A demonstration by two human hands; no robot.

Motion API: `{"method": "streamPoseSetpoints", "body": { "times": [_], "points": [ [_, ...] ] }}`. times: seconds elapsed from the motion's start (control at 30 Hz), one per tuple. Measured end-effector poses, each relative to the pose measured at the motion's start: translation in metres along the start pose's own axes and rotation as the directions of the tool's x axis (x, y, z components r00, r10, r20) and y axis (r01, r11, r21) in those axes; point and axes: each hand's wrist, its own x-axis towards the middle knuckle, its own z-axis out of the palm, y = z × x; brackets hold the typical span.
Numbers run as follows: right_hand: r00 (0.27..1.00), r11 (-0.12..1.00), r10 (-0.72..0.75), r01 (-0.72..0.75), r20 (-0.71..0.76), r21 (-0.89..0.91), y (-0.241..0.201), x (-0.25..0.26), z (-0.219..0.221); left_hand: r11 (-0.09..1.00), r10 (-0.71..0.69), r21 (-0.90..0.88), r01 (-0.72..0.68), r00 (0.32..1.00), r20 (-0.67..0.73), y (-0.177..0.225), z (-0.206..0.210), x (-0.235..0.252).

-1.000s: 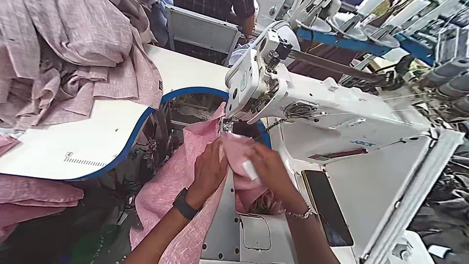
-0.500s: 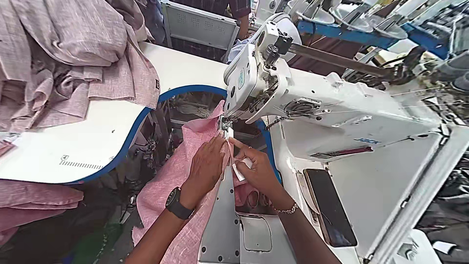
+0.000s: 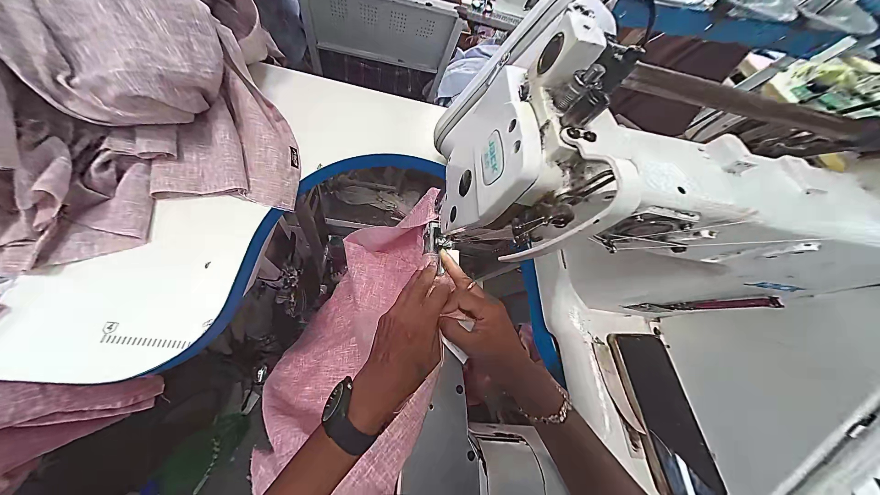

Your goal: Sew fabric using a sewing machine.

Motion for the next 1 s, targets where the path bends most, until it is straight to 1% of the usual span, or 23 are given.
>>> {"method": "streamPoseSetpoints", "body": {
  "times": [0.03,0.07,0.1,0.2,0.23,0.3,0.4,0.43,0.5,0.53,0.6,0.67,0.7,0.73,0.77,0.8,0.83,0.87,0.9,0.93,0.97,1.0],
  "points": [
    [0.999,0.992,-0.023,0.019,-0.033,-0.126,-0.005,-0.003,0.001,1.0,-0.008,0.002,0.008,1.0,-0.004,0.002,0.001,0.001],
    [0.997,0.987,-0.026,0.014,-0.073,-0.16,-0.01,-0.007,0.002,1.0,-0.01,0.009,0.01,1.0,-0.015,0.003,0.001,0.0],
    [0.997,0.993,-0.001,-0.009,-0.083,-0.116,-0.013,-0.009,0.002,1.0,-0.014,0.009,0.014,0.999,-0.03,0.004,0.002,-0.001],
    [0.995,0.99,0.093,-0.09,-0.025,0.112,-0.008,0.0,-0.006,1.0,-0.025,-0.007,0.025,0.998,-0.056,0.005,0.006,0.0],
    [0.994,0.982,0.113,-0.111,-0.007,0.156,-0.006,0.003,-0.007,0.999,-0.03,-0.012,0.03,0.998,-0.058,0.004,0.007,0.002],
    [0.992,0.977,0.13,-0.126,-0.007,0.174,-0.004,0.005,-0.007,1.0,-0.029,-0.002,0.029,0.998,-0.056,0.003,0.007,0.004],
    [0.991,0.991,0.1,-0.092,-0.084,0.099,-0.009,0.0,-0.002,1.0,-0.023,0.001,0.023,0.998,-0.061,0.002,0.008,0.006],
    [0.99,0.997,0.075,-0.071,-0.122,0.039,-0.01,-0.002,0.001,1.0,-0.021,-0.003,0.021,0.997,-0.074,0.001,0.009,0.007],
    [0.977,0.984,-0.003,-0.034,-0.212,-0.174,-0.013,-0.008,0.008,0.999,-0.035,-0.025,0.033,0.994,-0.107,-0.001,0.014,0.01],
    [0.967,0.952,-0.053,-0.027,-0.25,-0.304,-0.016,-0.01,0.014,0.998,-0.05,-0.033,0.046,0.991,-0.125,-0.002,0.016,0.011],
    [0.946,0.847,-0.179,0.009,-0.27,-0.532,-0.021,-0.005,0.022,0.997,-0.058,-0.053,0.05,0.987,-0.151,-0.006,0.018,0.02],
    [0.936,0.739,-0.258,0.031,-0.24,-0.673,-0.026,-0.001,0.023,0.997,-0.044,-0.063,0.034,0.985,-0.17,-0.01,0.021,0.026],
    [0.942,0.701,-0.248,0.015,-0.224,-0.713,-0.031,-0.004,0.019,0.997,-0.042,-0.065,0.031,0.986,-0.162,-0.011,0.02,0.028],
    [0.956,0.671,-0.213,-0.005,-0.2,-0.741,-0.04,-0.013,0.012,0.995,-0.068,-0.086,0.059,0.992,-0.107,-0.009,0.011,0.027],
    [0.97,0.652,-0.17,-0.019,-0.171,-0.758,-0.05,-0.027,0.003,0.982,-0.14,-0.125,0.141,0.99,0.016,-0.003,-0.006,0.022],
    [0.979,0.641,-0.14,-0.025,-0.149,-0.767,-0.059,-0.044,-0.007,0.956,-0.223,-0.15,0.251,0.958,0.178,0.005,-0.029,0.017],
    [0.977,0.626,-0.157,-0.014,-0.144,-0.779,-0.06,-0.061,-0.016,0.93,-0.28,-0.137,0.342,0.897,0.342,0.014,-0.051,0.01],
    [0.976,0.612,-0.169,-0.003,-0.135,-0.791,-0.058,-0.077,-0.027,0.909,-0.312,-0.102,0.404,0.823,0.475,0.023,-0.067,-0.001],
    [0.979,0.561,-0.176,0.016,-0.1,-0.827,-0.053,-0.088,-0.043,0.905,-0.324,-0.073,0.42,0.789,0.522,0.032,-0.072,-0.015],
    [0.982,0.482,-0.18,0.037,-0.058,-0.876,-0.046,-0.092,-0.059,0.918,-0.311,-0.073,0.389,0.824,0.474,0.037,-0.068,-0.031],
    [0.976,0.378,-0.217,0.067,-0.018,-0.923,-0.041,-0.091,-0.071,0.938,-0.278,-0.094,0.332,0.889,0.363,0.039,-0.061,-0.045],
    [0.961,0.282,-0.273,0.113,0.033,-0.953,-0.041,-0.089,-0.075,0.953,-0.241,-0.128,0.276,0.941,0.239,0.038,-0.051,-0.055]
  ]
}}
